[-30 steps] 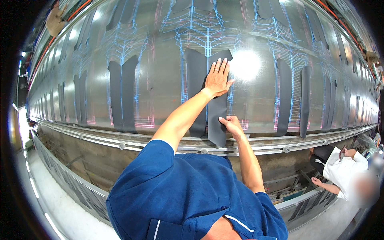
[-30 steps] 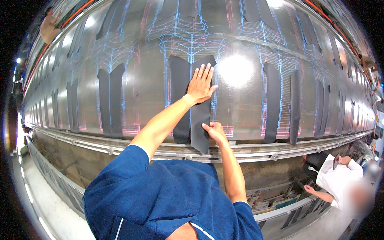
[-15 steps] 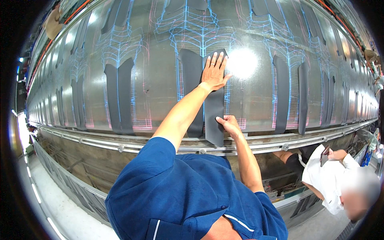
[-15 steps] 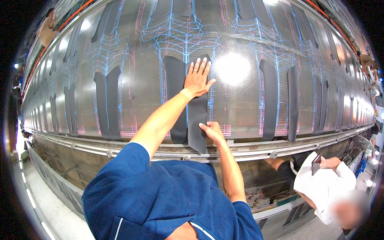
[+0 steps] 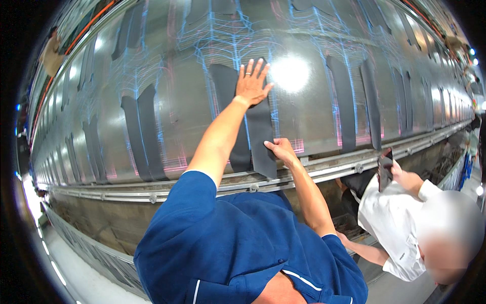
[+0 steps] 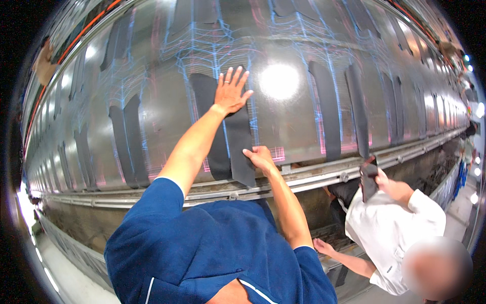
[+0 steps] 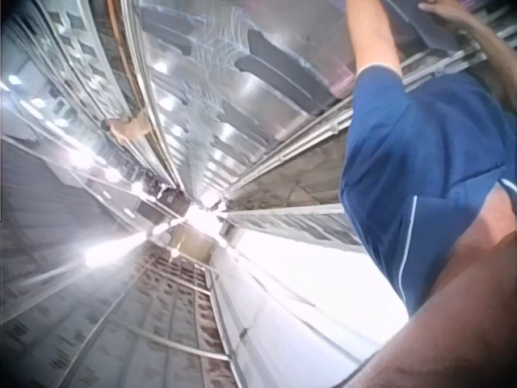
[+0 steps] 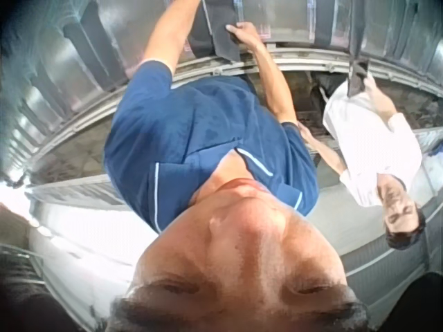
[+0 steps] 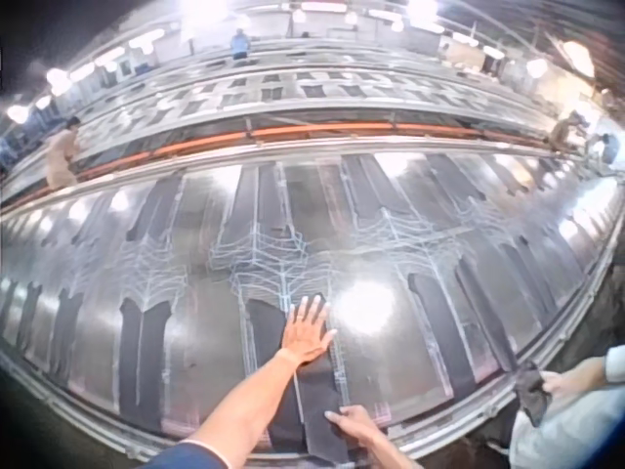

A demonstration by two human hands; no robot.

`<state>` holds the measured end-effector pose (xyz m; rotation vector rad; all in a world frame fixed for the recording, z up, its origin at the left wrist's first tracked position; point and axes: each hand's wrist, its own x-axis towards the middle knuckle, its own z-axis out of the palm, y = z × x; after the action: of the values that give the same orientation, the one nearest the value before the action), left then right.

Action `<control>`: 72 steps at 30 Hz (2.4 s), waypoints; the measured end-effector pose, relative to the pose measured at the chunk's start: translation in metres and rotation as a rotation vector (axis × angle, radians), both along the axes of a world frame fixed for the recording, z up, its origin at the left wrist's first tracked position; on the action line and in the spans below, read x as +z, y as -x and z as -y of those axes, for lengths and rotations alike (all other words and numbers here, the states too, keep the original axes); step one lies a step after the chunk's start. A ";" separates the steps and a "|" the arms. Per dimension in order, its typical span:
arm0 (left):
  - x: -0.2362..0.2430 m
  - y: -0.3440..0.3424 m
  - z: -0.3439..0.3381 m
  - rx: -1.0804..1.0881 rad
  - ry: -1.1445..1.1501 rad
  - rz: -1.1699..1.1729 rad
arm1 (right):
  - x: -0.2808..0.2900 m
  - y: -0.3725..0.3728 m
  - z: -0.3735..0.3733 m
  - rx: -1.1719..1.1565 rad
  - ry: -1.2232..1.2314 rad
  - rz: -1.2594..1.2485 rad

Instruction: The person repeatedly places and smooths black rectangular material strips onto a large curved metallic surface marked with blue and red guide lines. The person works one strip at a time, pressing and smoothing each piece with both hands. Another person briefly appears and uses a phone to record the work.

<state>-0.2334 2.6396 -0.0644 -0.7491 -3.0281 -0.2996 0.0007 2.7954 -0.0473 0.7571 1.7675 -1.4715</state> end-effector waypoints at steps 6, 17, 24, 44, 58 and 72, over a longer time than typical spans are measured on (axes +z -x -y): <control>-0.006 -0.009 0.015 -0.050 -0.004 0.044 | 0.000 -0.021 0.012 0.034 -0.213 -0.270; 0.007 -0.151 0.050 -0.154 -0.118 0.073 | -0.003 -0.068 0.016 -0.098 -0.148 -0.230; 0.021 -0.231 0.077 -0.134 -0.105 0.093 | -0.024 -0.074 0.010 -0.125 -0.037 -0.284; 0.014 -0.248 0.087 -0.111 0.022 0.243 | 0.005 -0.062 0.005 -0.062 -0.037 -0.218; 0.013 -0.241 0.086 -0.106 0.022 0.325 | 0.125 -0.096 0.003 0.159 -0.376 -0.703; 0.007 -0.240 0.086 -0.107 0.077 0.350 | 0.401 -0.143 -0.011 -0.123 0.667 -1.858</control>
<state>0.0062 2.5537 -0.0569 -0.9596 -3.3479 -0.3507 0.1437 2.8063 0.3536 -1.3615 1.8563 -2.9332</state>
